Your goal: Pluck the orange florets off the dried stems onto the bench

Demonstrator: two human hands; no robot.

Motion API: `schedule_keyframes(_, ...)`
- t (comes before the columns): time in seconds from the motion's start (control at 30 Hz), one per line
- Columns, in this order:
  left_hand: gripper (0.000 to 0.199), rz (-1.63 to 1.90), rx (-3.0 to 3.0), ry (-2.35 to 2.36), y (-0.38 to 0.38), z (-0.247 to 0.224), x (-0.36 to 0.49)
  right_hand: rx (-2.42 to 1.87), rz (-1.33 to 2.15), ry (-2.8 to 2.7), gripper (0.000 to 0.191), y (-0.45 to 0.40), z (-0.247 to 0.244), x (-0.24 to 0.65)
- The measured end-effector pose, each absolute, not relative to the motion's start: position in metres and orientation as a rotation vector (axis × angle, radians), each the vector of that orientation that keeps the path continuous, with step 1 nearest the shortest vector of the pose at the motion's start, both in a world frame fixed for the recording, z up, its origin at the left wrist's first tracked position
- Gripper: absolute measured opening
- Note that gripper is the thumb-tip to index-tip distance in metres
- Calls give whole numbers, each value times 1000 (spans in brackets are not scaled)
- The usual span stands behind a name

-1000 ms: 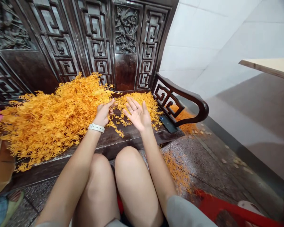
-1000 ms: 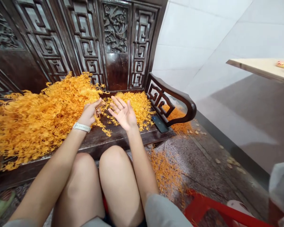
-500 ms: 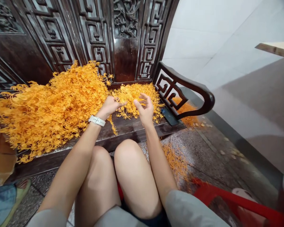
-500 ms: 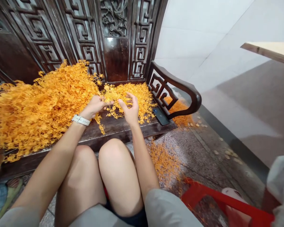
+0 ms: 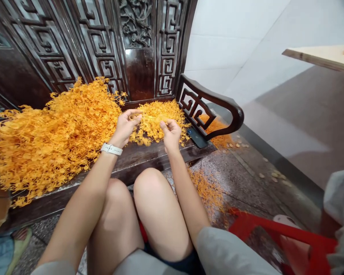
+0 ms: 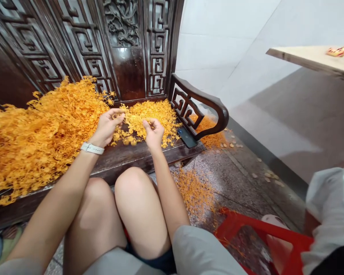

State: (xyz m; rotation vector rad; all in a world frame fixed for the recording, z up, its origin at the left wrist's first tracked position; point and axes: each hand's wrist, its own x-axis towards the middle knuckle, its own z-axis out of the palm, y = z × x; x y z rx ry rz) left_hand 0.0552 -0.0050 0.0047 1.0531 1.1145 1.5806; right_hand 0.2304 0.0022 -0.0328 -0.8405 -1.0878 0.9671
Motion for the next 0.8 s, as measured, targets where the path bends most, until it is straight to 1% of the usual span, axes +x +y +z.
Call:
schedule_keyframes(0.13, 16, 1721, 816, 1077, -3, 9, 60, -755, 1143, -1089, 28, -9, -29, 223)
schedule_keyframes(0.27, 24, 1739, 719, 1066, -1, 8, 55, -673, 1325, -1022, 34, -17, -26, 218)
schedule_keyframes(0.37, 28, 1696, 679, 1162, 4, 1, 52, -613, 1361, -1081, 35, -23, -22, 217)
schedule_keyframes(0.57, 14, 1639, 612, 1207, 21, -8, 58, -491, 1342, -1483, 28, -44, 5, 229)
schedule_keyframes(0.67, 4, 1627, 453, 1199, 27, -9, 47, -167, 1429, -1680, 19, -58, 28, 251)
schedule_keyframes(0.7, 2, 1633, 409, 1207, 27, -10, 40, -14, 1473, -1798, 20, -63, 36, 261)
schedule_keyframes(0.73, 1, 1639, 379, 1213, 26, -12, 33, 130, 1491, -1960, 26, -66, 43, 272)
schedule_keyframes(0.8, 6, 1615, 360, 1183, 22, -17, 20, 276, 1344, -2390, 49, -71, 54, 292)
